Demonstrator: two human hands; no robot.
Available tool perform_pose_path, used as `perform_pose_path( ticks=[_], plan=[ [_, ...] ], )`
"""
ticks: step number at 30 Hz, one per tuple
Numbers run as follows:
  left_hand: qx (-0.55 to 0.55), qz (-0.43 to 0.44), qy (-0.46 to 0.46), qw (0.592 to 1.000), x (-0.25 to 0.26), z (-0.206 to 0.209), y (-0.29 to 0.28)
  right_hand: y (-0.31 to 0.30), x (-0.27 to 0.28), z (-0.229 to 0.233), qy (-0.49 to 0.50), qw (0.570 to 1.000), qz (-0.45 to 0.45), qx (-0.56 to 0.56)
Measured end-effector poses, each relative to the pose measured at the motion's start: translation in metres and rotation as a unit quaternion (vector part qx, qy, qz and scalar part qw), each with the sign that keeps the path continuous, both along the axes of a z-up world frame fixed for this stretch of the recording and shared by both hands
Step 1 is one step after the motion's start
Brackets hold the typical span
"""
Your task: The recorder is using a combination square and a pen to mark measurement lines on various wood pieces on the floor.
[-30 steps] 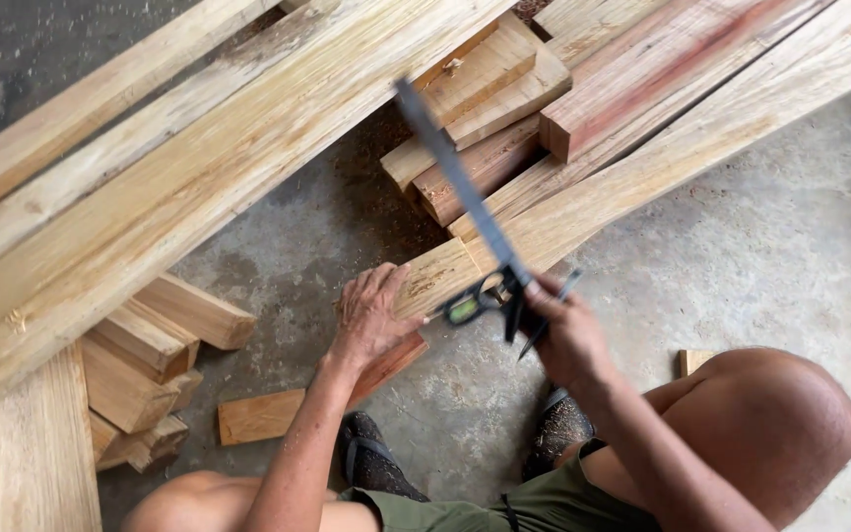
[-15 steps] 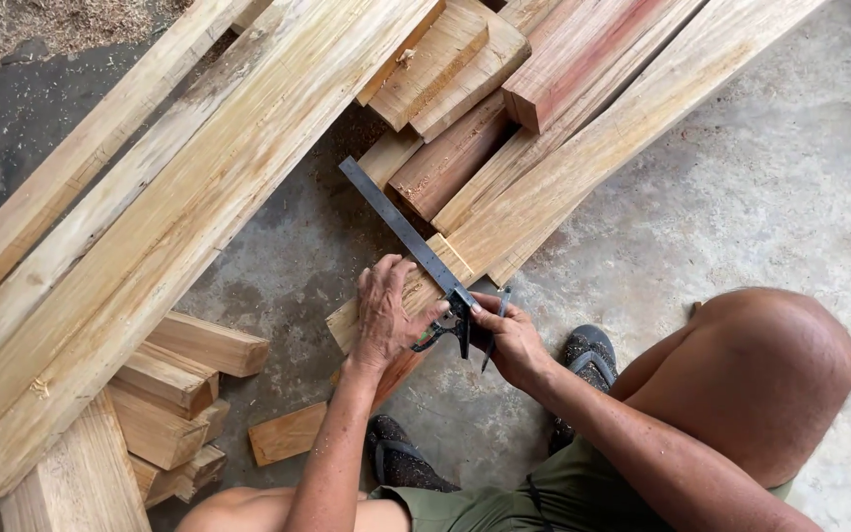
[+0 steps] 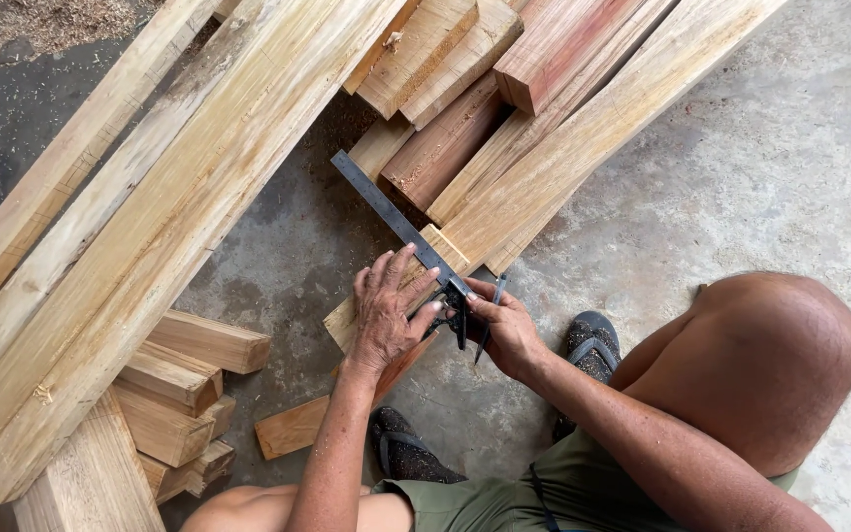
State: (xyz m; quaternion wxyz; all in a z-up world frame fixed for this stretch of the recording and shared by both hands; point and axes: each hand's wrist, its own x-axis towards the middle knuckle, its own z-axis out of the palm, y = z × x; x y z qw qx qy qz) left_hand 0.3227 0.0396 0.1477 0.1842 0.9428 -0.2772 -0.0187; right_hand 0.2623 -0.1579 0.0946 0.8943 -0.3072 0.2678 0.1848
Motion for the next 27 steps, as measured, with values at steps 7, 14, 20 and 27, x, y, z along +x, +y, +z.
perform_pose_path(
  ticks=[7, 14, 20, 27],
  plan=[
    [0.002, -0.011, -0.024, 1.0, -0.002, -0.007, 0.002, -0.001, 0.005, 0.009, 0.016, 1.0, 0.008, 0.017],
    [0.005, -0.021, -0.075, 0.997, -0.003, -0.016, 0.004, -0.004, 0.007, 0.008, 0.007, 0.999, 0.024, 0.04],
    [-0.001, -0.02, -0.071, 0.997, -0.001, -0.013, 0.003, -0.006, 0.007, 0.002, -0.015, 0.999, 0.033, 0.023],
    [-0.003, -0.019, -0.064, 0.998, -0.003, -0.009, 0.001, -0.003, 0.006, -0.007, -0.01, 0.999, 0.02, 0.044]
  ],
)
